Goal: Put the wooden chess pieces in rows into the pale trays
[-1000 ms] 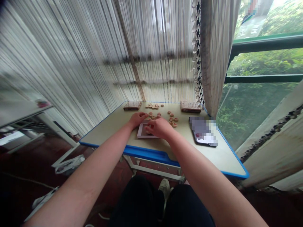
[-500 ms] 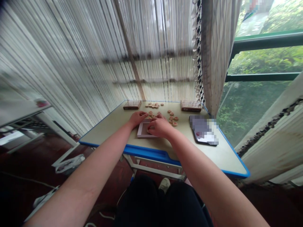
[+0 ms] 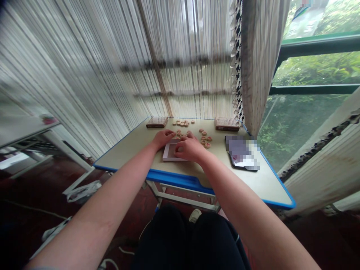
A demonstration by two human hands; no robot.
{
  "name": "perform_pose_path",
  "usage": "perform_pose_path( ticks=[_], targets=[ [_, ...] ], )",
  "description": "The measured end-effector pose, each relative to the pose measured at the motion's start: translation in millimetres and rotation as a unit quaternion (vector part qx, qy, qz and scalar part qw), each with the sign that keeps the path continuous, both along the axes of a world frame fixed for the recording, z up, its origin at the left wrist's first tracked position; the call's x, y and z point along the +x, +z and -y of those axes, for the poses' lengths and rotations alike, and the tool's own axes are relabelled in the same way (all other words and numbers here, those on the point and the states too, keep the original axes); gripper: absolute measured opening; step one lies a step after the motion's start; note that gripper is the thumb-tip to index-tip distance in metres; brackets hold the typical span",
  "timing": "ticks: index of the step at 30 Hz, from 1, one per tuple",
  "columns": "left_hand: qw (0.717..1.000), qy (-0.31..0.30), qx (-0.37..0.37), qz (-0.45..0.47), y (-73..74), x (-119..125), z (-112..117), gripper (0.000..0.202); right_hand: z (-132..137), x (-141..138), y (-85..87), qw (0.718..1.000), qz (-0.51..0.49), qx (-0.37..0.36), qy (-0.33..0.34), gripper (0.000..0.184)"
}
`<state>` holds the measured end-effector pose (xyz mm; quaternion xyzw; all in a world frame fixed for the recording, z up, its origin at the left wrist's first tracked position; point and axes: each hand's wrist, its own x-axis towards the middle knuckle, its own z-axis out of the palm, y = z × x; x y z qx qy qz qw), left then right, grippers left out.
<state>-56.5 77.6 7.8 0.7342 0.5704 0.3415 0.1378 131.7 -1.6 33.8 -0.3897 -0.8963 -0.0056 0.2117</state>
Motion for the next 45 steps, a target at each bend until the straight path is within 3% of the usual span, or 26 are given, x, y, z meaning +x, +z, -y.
perform_pose_path(
  ticks=[6, 14, 34, 45],
  targets=[
    [1.000, 0.000, -0.003, -0.008, 1.4, 1, 1, 0.048, -4, 2, -4.6, 1.000, -0.016, 0.012, 0.017, 0.027],
    [1.000, -0.003, -0.003, -0.011, 2.4, 0, 2, 0.047, -4, 2, -4.0, 1.000, -0.005, -0.009, -0.010, 0.021],
    [1.000, 0.000, -0.006, -0.006, -0.5, 0, 0, 0.050, -6, 10, 2.7, 0.997, -0.010, -0.058, 0.046, 0.020],
    [1.000, 0.010, -0.011, -0.006, 0.4, 0, 0, 0.047, 1, 21, 15.7, 0.993, -0.035, -0.114, 0.000, 0.035]
  ],
)
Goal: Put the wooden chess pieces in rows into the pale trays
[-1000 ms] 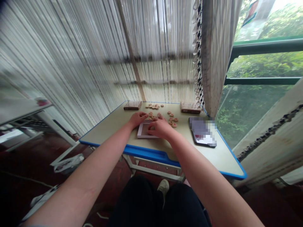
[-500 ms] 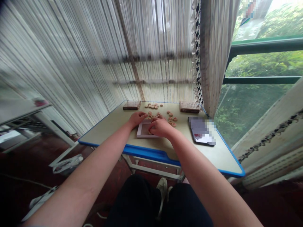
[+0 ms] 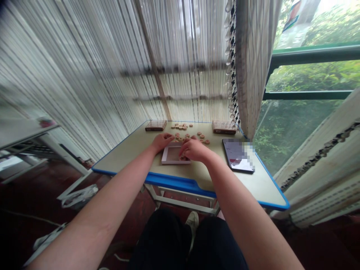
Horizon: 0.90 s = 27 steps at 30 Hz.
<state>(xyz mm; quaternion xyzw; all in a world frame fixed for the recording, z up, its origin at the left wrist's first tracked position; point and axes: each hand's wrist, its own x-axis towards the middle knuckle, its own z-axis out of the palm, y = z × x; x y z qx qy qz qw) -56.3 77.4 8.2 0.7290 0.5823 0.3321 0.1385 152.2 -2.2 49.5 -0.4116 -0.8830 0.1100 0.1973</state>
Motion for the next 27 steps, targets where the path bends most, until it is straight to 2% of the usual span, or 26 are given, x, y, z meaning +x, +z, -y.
perform_pose_path(
  ticks=[27],
  targets=[
    [1.000, 0.012, -0.004, 0.016, -1.4, -0.3, -1.3, 0.046, 0.5, 2.3, 2.3, 1.000, 0.014, -0.001, 0.026, 0.030]
  ],
)
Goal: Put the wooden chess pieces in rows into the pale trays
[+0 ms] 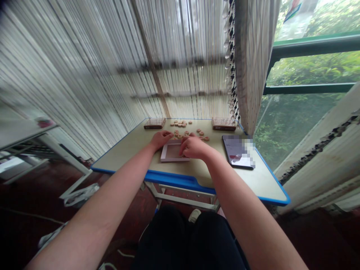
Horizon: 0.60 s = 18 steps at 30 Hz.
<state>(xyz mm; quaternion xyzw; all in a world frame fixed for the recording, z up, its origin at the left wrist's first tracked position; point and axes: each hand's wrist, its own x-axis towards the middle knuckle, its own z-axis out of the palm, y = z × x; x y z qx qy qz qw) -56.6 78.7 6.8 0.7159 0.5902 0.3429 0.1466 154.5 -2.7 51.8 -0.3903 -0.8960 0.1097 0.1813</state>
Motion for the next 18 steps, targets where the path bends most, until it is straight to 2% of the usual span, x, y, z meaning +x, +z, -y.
perform_pose_path(
  ticks=[14, 16, 18],
  targets=[
    [1.000, -0.012, 0.009, 0.005, -1.7, -1.5, -0.4, 0.048, 2.2, 0.6, 4.0, 1.000, -0.012, -0.010, 0.006, 0.028],
    [1.000, -0.015, 0.007, 0.000, -1.4, -1.7, -0.1, 0.049, -0.7, 3.0, 4.4, 0.999, -0.047, 0.005, -0.013, 0.028],
    [1.000, -0.014, 0.004, -0.010, -0.6, -1.4, 0.5, 0.048, -7.2, 8.7, 2.8, 0.990, -0.106, 0.046, -0.077, 0.029]
  ],
)
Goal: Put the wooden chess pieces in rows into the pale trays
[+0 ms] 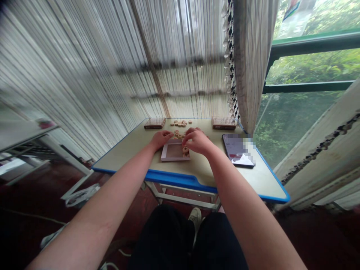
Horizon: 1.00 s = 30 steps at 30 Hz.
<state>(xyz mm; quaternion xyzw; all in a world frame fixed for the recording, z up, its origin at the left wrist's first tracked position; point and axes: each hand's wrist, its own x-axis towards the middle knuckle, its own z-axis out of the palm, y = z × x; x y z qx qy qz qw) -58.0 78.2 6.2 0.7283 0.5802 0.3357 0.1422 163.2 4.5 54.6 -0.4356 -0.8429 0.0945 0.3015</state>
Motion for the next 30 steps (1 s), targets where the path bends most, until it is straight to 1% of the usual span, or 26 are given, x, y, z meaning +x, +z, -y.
perform_pose_path(
  ticks=[2, 4, 5, 7, 8, 10, 13, 15, 21, 26, 30],
  targets=[
    [1.000, 0.002, 0.002, -0.009, 0.8, 0, 0, 0.046, -9, 9, -3.6, 0.992, -0.059, 0.037, -0.107, 0.031],
    [1.000, 0.001, 0.007, -0.011, 1.1, 0, 0, 0.045, -19, 20, -8.3, 0.975, -0.073, 0.044, -0.207, 0.032],
    [1.000, -0.001, 0.009, -0.011, 1.1, 0, 0, 0.044, -23, 25, -10.8, 0.967, -0.064, 0.038, -0.244, 0.032],
    [1.000, -0.003, 0.011, -0.011, 1.1, 0, 0, 0.043, -29, 32, -15.4, 0.962, -0.024, 0.013, -0.273, 0.031],
    [1.000, -0.004, 0.012, -0.012, 1.2, 0, 0, 0.043, -30, 34, -17.5, 0.963, 0.000, 0.000, -0.269, 0.030],
    [1.000, -0.004, 0.013, -0.012, 1.7, 0, 1, 0.041, -30, 33, -21.0, 0.970, 0.041, -0.017, -0.239, 0.029],
    [1.000, -0.002, 0.004, -0.007, 3.3, 1, 2, 0.041, -28, 27, -24.8, 0.978, 0.084, -0.021, -0.188, 0.029],
    [1.000, 0.001, -0.004, -0.007, 4.5, 2, 2, 0.040, -27, 23, -26.4, 0.979, 0.107, -0.021, -0.169, 0.030],
    [1.000, 0.003, -0.005, -0.018, 5.6, 2, 3, 0.040, -30, 22, -28.2, 0.976, 0.141, -0.012, -0.164, 0.028],
    [1.000, 0.003, -0.003, -0.021, 6.6, 2, 4, 0.040, -31, 23, -30.3, 0.976, 0.133, -0.011, -0.173, 0.037],
    [1.000, 0.006, -0.005, -0.026, 6.6, 3, 3, 0.040, -32, 22, -31.8, 0.974, 0.147, -0.020, -0.169, 0.030]
  ],
)
